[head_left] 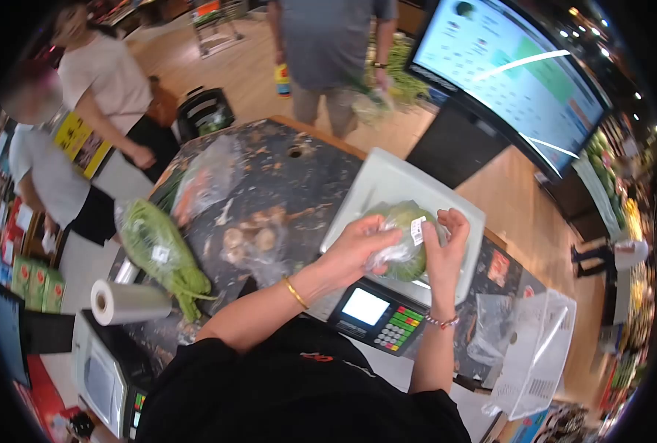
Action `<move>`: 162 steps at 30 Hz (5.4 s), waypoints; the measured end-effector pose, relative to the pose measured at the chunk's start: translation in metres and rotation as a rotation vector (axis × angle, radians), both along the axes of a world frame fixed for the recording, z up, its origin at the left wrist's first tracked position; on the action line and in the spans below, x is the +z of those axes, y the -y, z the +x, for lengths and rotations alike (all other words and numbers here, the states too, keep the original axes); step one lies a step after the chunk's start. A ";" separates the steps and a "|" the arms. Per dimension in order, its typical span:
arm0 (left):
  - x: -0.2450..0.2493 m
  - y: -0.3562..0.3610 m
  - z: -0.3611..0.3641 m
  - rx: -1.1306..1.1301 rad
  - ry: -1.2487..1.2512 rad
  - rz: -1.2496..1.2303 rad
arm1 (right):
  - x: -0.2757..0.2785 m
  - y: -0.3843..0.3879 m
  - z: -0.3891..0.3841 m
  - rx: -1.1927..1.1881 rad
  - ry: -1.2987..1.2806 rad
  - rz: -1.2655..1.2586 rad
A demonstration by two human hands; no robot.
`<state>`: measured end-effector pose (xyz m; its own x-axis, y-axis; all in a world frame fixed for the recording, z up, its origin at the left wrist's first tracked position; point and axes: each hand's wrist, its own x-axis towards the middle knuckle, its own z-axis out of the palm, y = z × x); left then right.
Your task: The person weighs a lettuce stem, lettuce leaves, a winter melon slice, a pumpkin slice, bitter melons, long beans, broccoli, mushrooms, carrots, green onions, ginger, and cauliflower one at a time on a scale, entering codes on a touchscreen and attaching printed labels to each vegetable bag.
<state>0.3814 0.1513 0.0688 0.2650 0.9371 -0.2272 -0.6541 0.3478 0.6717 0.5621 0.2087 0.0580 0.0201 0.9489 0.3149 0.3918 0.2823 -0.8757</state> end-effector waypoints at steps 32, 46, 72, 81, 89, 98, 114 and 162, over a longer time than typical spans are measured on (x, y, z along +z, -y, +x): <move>-0.136 0.110 -0.317 0.625 -0.550 -0.005 | 0.135 0.047 -0.030 0.286 0.111 -0.073; -0.072 0.115 -0.254 0.768 -1.642 0.283 | 0.135 -0.057 0.093 -0.132 0.279 0.413; -0.065 0.118 -0.070 0.547 -1.640 0.768 | 0.218 -0.204 -0.020 0.078 0.639 1.098; -0.049 0.084 -0.038 0.254 -1.782 0.734 | 0.203 -0.124 0.020 0.040 0.382 1.044; -0.051 0.039 0.012 0.155 -1.782 0.958 | -0.002 0.082 0.172 -0.143 1.040 -0.339; -0.095 0.043 0.048 0.195 -1.797 0.961 | -0.151 0.136 0.169 -0.151 0.715 -0.127; -0.049 0.031 0.082 0.428 -1.226 0.939 | -0.143 0.135 0.170 -0.206 0.883 -0.145; -0.056 0.037 0.038 -0.250 -0.522 -0.129 | 0.008 0.054 0.068 0.168 0.203 0.184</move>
